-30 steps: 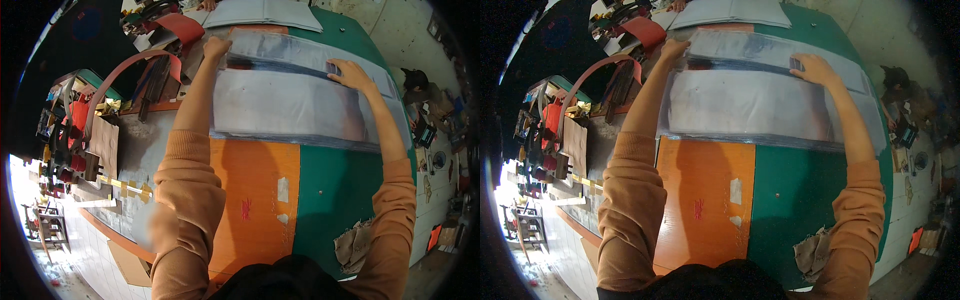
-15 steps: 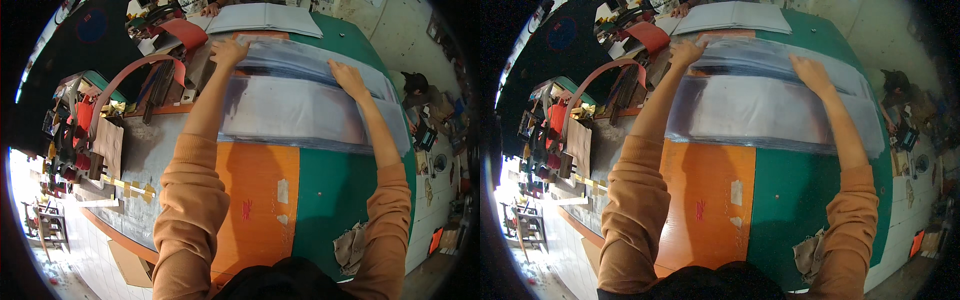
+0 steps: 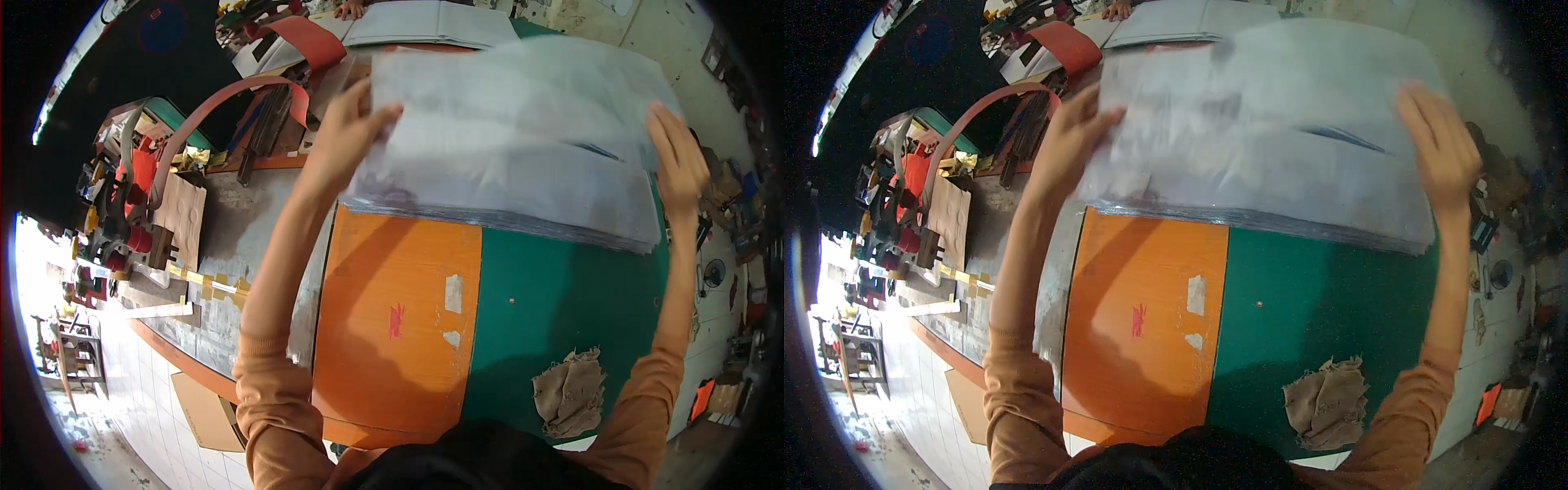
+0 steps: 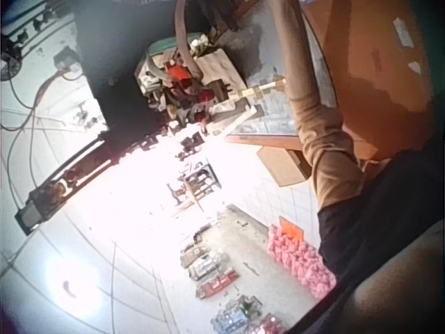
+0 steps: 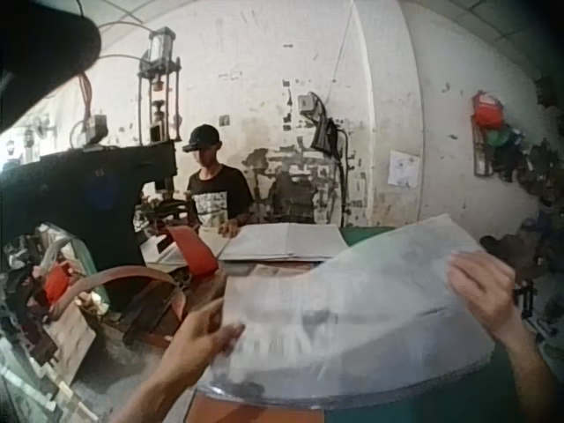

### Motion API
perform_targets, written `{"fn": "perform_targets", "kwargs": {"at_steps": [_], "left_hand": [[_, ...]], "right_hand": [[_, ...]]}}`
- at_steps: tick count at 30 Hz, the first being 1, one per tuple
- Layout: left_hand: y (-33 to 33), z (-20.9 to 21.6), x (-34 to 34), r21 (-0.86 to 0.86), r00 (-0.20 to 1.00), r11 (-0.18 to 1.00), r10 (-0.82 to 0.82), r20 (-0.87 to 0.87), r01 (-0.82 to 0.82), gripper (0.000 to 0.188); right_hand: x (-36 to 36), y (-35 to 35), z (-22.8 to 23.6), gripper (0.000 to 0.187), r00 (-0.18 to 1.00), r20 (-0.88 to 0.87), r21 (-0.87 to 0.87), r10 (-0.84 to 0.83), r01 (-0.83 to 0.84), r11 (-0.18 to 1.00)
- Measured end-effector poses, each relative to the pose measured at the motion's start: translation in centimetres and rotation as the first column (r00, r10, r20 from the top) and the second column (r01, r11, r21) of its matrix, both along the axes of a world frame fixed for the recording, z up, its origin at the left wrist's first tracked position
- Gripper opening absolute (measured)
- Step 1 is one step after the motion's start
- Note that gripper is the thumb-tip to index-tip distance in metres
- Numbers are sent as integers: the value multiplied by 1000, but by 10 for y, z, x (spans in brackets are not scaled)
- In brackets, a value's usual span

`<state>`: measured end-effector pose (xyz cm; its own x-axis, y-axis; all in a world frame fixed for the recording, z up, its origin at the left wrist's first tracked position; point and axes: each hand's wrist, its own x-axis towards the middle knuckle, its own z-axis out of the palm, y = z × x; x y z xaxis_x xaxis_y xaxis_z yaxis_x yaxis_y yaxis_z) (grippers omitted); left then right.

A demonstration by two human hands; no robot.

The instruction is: The person aligns several long plastic sheets on a workbench and then uses a cloth to wipe down one of the sheets.

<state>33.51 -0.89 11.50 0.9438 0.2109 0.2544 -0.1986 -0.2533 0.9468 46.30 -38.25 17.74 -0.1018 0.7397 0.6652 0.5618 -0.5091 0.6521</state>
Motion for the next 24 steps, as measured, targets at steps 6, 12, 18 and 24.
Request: {"fn": "perform_targets", "kwargs": {"at_steps": [6, 12, 18, 24], "left_hand": [[-4, -72, -173, 129, 947, 973, 215, -237, -189, 51], [-18, -104, -277, 487, 877, 867, 315, -362, -110, 50], [-9, -121, -282, 800, 927, 588, 353, -127, -115, 50], [-9, -125, -272, 834, 921, 544, 367, -132, -97, 46]], "right_hand": [[-187, -12, -49, 19, 969, -246, -398, 25, -124, 909], [-283, -39, -145, 42, 658, -733, -284, -172, -66, 957], [-338, -76, -175, 67, 311, -935, 116, -172, 723, 681], [-360, -134, -216, 54, 259, -944, 113, -205, 835, 538]]}}
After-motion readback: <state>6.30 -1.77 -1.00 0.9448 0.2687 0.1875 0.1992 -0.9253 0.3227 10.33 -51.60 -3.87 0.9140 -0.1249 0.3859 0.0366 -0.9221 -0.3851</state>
